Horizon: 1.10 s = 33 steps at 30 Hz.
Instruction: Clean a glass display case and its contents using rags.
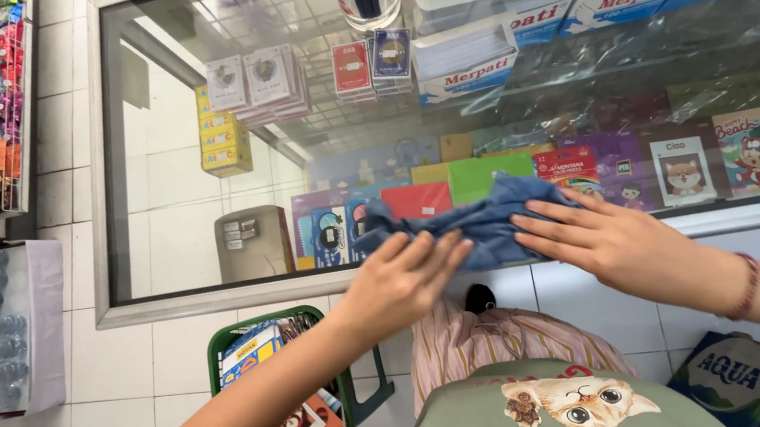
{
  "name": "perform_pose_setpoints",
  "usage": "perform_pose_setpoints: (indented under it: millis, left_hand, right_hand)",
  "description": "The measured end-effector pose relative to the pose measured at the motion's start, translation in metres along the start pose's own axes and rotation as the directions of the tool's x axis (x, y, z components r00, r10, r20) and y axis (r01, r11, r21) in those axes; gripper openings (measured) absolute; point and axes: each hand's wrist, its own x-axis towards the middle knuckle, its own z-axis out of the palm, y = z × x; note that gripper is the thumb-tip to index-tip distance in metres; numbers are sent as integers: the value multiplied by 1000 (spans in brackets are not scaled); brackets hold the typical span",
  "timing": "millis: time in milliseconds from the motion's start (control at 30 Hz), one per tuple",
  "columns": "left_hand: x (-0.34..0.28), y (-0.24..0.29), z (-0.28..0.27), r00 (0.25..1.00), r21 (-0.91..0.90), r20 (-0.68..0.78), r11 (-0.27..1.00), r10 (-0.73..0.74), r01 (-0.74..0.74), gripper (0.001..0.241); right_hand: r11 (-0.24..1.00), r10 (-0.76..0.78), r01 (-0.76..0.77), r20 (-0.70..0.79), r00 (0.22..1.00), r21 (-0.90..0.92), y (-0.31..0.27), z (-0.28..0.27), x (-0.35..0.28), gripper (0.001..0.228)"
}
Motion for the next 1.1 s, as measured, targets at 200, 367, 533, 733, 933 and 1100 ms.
perform_pose_setpoints:
  millis: [200,367,533,733,933,1100]
  left_hand:
    - [-23,-73,-3,952,-18,173,966,-252,259,50]
    - [-31,-120,-6,919,-37,171,930,-356,367,50]
    - [-39,-125,-5,922,-90,188,929,-339,360,61]
    - [-46,-126,-3,926,-134,236,934,-293,330,77]
    - [-47,-126,-9,943,-154,225,947,-245,283,72]
    - [-38,-135,-27,932,-139,287,953,-220,268,71]
  right_hand:
    - [998,-62,61,120,991,13,33,16,92,74]
    - [998,-56,61,159,986,-29,38,-4,159,76]
    - [947,-42,-27,208,977,321,94,5,166,69]
    - [798,515,-261,-391,763,543,131,14,223,97]
    - [881,426,-112,-668,611,460,162,46,270,113]
    - [750,603,-134,-586,541,648,167,34,242,91]
